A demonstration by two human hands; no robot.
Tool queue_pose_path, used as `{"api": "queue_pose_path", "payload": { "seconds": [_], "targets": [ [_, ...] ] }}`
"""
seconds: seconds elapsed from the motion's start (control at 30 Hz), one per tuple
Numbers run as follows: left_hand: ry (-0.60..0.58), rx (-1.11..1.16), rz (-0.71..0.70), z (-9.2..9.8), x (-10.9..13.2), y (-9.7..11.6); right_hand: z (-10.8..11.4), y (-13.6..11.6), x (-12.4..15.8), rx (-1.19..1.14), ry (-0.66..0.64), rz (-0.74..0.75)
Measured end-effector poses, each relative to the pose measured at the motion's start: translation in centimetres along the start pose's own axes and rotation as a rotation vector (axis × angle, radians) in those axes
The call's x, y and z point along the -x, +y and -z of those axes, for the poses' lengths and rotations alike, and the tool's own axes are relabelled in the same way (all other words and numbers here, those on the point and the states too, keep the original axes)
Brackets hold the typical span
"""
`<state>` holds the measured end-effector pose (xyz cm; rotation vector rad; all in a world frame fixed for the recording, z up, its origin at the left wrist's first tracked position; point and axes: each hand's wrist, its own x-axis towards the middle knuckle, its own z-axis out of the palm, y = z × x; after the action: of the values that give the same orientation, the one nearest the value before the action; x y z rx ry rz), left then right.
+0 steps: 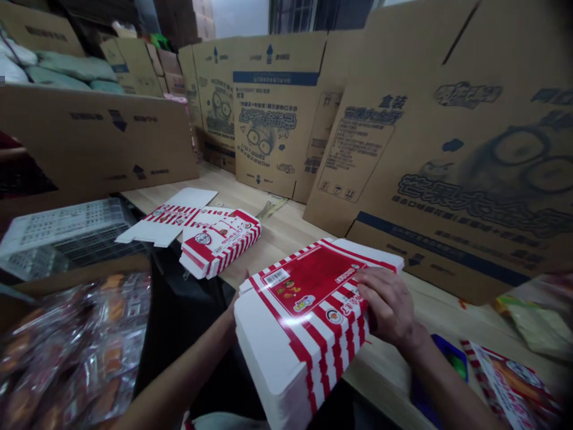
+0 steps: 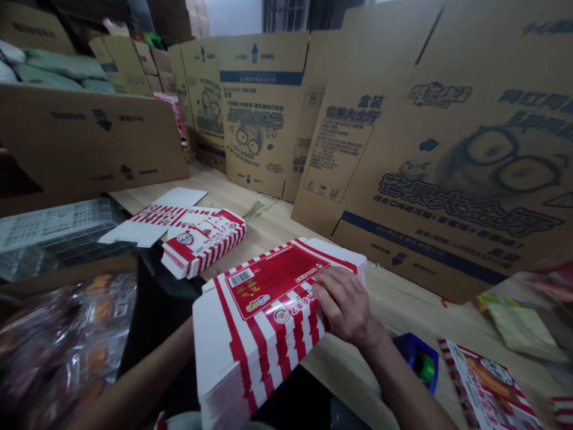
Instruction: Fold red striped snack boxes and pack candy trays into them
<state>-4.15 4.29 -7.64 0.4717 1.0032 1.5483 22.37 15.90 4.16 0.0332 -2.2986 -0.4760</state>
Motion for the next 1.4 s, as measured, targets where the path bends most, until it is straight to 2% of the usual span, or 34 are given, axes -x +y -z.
{"api": "queue_pose_path", "payload": {
  "seconds": [0.07, 0.13, 0.27, 0.33, 0.4, 0.43, 0.5, 0.57, 0.67, 0.73, 0.93, 1.03, 1.13, 1.2, 1.27, 1.3, 1.33, 1.4],
  "targets": [
    [-0.154, 0.081, 0.21, 0.2, 1.3, 0.6, -0.1, -0.2, 0.4, 0.005, -0.068, 0.052],
    [-0.207, 0.185, 0.273, -0.1, 2.2, 0.1, -0.7, -0.5, 0.7, 0.013, -0.093, 0.03],
    [-0.083, 0.463, 0.054, -2.0, 3.1, -3.7, -2.5, -0.9, 0.0, 0.109, -0.102, -0.163],
    [-0.123, 0.55, -0.026, -3.5, 3.3, -5.6, -3.6, -0.8, -0.9, 0.186, -0.156, -0.26],
    [-0.16, 0.544, -0.096, -5.3, 3.3, -6.3, -4.7, -0.7, -1.8, 0.252, -0.269, -0.328],
    [-0.142, 0.525, -0.124, -6.2, 3.2, -6.1, -5.3, -0.7, -2.3, 0.278, -0.335, -0.347],
    [-0.023, 0.515, -0.147, -7.6, 2.5, -5.0, -6.4, -1.2, -3.0, 0.306, -0.466, -0.36],
    [0.126, 0.549, -0.083, -8.2, 1.8, -3.4, -7.5, -2.6, -3.2, 0.309, -0.559, -0.349],
    [0.299, 0.612, 0.062, -7.6, 1.4, -1.9, -8.8, -6.1, -2.9, 0.304, -0.631, -0.319],
    [0.376, 0.627, 0.07, -6.5, 2.0, -2.2, -9.2, -9.0, -2.2, 0.317, -0.66, -0.294],
    [0.488, 0.571, -0.038, -3.2, 4.5, -7.1, -9.1, -17.1, 0.0, 0.264, -0.669, -0.243],
    [0.529, 0.535, -0.02, -2.0, 4.9, -9.0, -8.8, -18.7, 0.0, 0.058, -0.735, -0.233],
    [0.556, 0.54, -0.056, -1.5, 5.2, -9.7, -8.9, -16.1, -0.7, -0.197, -0.706, -0.301],
    [0.553, 0.541, -0.086, -1.5, 5.3, -9.7, -9.5, -12.5, -1.2, -0.265, -0.616, -0.483],
    [0.549, 0.541, -0.101, -1.7, 5.4, -9.9, -10.7, -8.5, -1.3, -0.319, -0.602, -0.731],
    [0.558, 0.54, -0.106, -1.8, 5.4, -10.0, -11.3, -6.7, -1.2, -0.405, -0.648, -0.862],
    [0.581, 0.536, -0.108, -1.9, 5.3, -10.1, -11.9, -5.3, -0.9, -0.584, -0.742, -0.974],
    [0.618, 0.528, -0.123, -2.1, 5.2, -10.2, -12.7, -3.7, -0.2, -1.047, -0.909, -1.14]
  ]
}}
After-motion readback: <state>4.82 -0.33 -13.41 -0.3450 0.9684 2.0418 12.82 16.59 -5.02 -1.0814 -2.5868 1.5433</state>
